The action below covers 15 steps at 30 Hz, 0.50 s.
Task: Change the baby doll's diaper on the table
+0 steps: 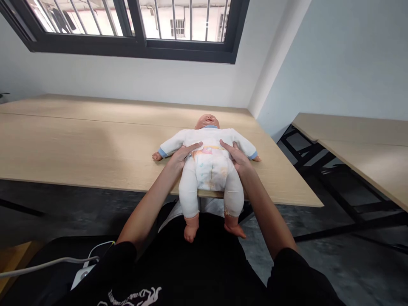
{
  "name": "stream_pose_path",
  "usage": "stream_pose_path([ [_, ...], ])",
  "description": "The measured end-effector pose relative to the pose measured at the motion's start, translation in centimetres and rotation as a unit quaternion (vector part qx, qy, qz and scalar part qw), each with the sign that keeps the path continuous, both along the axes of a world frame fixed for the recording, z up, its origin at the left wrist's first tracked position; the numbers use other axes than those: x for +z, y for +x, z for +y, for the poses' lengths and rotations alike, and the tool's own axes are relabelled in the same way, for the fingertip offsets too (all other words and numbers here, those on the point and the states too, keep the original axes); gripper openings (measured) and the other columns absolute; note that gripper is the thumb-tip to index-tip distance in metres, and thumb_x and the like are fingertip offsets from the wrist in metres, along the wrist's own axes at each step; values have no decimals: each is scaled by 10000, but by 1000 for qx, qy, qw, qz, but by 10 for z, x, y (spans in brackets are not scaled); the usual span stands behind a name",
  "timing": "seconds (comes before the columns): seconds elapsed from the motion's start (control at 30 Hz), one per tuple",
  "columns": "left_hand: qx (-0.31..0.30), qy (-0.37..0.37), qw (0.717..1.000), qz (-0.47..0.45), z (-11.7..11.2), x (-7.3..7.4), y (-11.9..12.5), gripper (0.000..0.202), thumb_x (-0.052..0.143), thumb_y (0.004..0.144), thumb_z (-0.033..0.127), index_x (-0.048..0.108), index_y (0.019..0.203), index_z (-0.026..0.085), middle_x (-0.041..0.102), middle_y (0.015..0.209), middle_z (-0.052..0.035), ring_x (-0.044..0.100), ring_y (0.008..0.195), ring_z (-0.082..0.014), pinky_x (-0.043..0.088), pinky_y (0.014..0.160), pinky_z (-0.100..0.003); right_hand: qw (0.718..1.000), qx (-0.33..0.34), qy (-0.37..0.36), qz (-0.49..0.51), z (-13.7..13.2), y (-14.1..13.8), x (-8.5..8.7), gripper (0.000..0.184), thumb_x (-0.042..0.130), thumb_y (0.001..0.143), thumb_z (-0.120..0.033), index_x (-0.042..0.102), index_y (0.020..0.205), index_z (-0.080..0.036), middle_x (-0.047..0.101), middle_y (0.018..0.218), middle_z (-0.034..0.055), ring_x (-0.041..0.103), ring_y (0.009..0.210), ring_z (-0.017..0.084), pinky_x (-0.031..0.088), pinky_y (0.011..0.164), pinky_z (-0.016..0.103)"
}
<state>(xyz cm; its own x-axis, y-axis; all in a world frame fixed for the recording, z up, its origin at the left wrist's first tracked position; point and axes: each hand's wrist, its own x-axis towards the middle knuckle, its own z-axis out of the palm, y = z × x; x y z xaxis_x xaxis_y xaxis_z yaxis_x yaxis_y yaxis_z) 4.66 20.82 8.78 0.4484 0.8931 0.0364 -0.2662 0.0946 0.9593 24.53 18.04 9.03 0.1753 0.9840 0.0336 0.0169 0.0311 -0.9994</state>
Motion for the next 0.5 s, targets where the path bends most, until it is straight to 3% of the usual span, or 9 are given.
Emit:
stream_pose_path([
  [0.07, 26, 38, 999, 17, -5, 5, -1, 561, 850, 716, 591, 668, 1008, 148, 767, 1135, -99, 652, 1180, -363, 537, 1063, -548, 996, 16, -59, 63, -5, -3, 8, 1165, 738, 834, -493, -25, 1646, -153, 372, 1600, 182, 624, 1279, 282, 640, 909, 416],
  [0.2, 55, 64, 996, 25, -19, 19, -4, 592, 876, 693, 571, 653, 1073, 176, 742, 1214, -84, 629, 1213, -373, 527, 1067, -582, 993, 27, -40, 105, -22, -5, 18, 1220, 738, 840, -486, -141, 1635, -194, 308, 1641, 127, 564, 1352, 258, 596, 1013, 403],
  [0.3, 55, 67, 996, -25, -37, 32, -1, 630, 889, 699, 445, 635, 1205, 170, 719, 1266, -84, 614, 1253, -376, 529, 1068, -567, 996, 10, 18, 92, -42, -4, 26, 1171, 716, 854, -519, -97, 1645, -230, 309, 1646, 80, 524, 1392, 257, 579, 1050, 407],
  [0.43, 72, 91, 991, -64, -74, 50, 6, 648, 865, 726, 367, 602, 1280, 155, 683, 1316, -117, 580, 1316, -384, 538, 1078, -517, 992, -7, 109, -56, -79, 2, 38, 923, 524, 925, -682, 82, 1650, -320, 361, 1627, 41, 472, 1433, 283, 565, 1066, 445],
  [0.5, 92, 112, 988, -58, -95, 56, 9, 649, 866, 728, 357, 587, 1282, 166, 668, 1339, -117, 588, 1311, -378, 552, 1068, -493, 988, -31, 126, -88, -97, 10, 36, 909, 466, 915, -757, 156, 1641, -308, 406, 1603, 63, 492, 1415, 301, 556, 1069, 462],
])
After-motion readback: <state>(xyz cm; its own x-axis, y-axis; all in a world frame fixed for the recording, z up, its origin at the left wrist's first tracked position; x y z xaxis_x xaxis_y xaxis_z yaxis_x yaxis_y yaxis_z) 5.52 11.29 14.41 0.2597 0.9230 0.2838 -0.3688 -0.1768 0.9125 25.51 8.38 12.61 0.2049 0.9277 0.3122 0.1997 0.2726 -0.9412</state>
